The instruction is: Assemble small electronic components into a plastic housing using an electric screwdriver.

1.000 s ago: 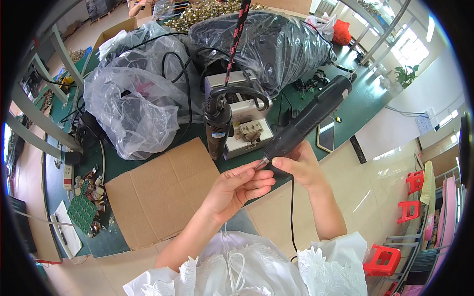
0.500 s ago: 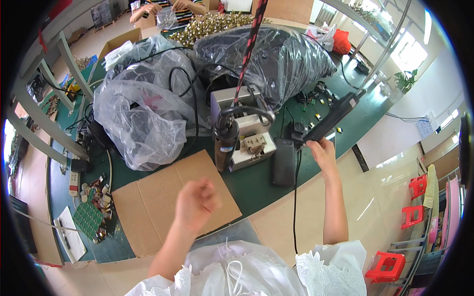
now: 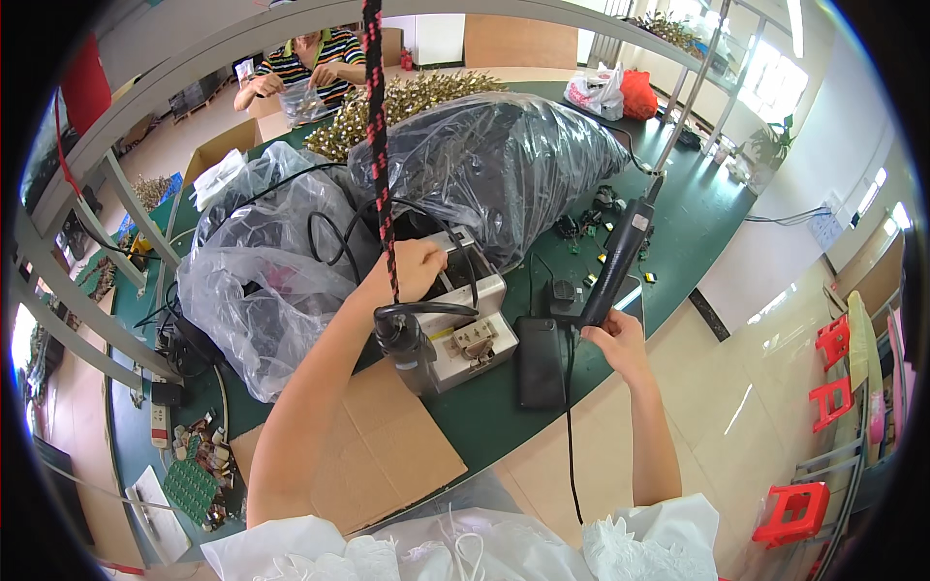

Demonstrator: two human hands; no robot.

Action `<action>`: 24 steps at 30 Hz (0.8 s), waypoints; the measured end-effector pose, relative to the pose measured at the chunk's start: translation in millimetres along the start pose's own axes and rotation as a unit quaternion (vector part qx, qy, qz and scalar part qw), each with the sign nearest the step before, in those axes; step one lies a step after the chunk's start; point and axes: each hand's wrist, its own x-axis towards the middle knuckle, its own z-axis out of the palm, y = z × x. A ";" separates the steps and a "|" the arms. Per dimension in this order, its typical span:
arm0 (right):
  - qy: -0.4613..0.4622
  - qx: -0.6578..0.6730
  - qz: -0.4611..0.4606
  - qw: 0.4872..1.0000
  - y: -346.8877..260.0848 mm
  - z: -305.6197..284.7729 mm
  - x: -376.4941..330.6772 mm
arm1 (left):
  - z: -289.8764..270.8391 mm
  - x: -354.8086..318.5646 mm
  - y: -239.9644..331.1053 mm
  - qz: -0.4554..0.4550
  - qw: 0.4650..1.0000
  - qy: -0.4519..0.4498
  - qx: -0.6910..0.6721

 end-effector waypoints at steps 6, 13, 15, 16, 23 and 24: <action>0.044 0.037 -0.012 0.998 3.0 -10.4 20.7 | -18.2 -23.9 26.7 0.031 0.998 0.046 0.009; 0.157 -0.151 -0.010 0.976 49.1 -20.8 99.3 | -81.2 -74.0 86.4 0.036 0.939 0.223 -0.258; 0.178 -0.155 -0.004 0.972 70.9 -22.8 110.6 | -92.4 -94.0 105.2 0.054 0.929 0.259 -0.258; 0.195 -0.154 0.006 0.969 80.9 -23.1 114.9 | -96.5 -104.1 115.1 0.053 0.928 0.262 -0.258; 0.186 -0.206 0.021 0.960 86.6 -14.4 142.6 | -121.9 -163.8 178.3 0.256 0.912 0.235 -0.218; 0.173 -0.201 0.016 0.964 79.2 -2.6 148.5 | -125.7 -171.7 187.7 0.314 0.899 0.185 -0.244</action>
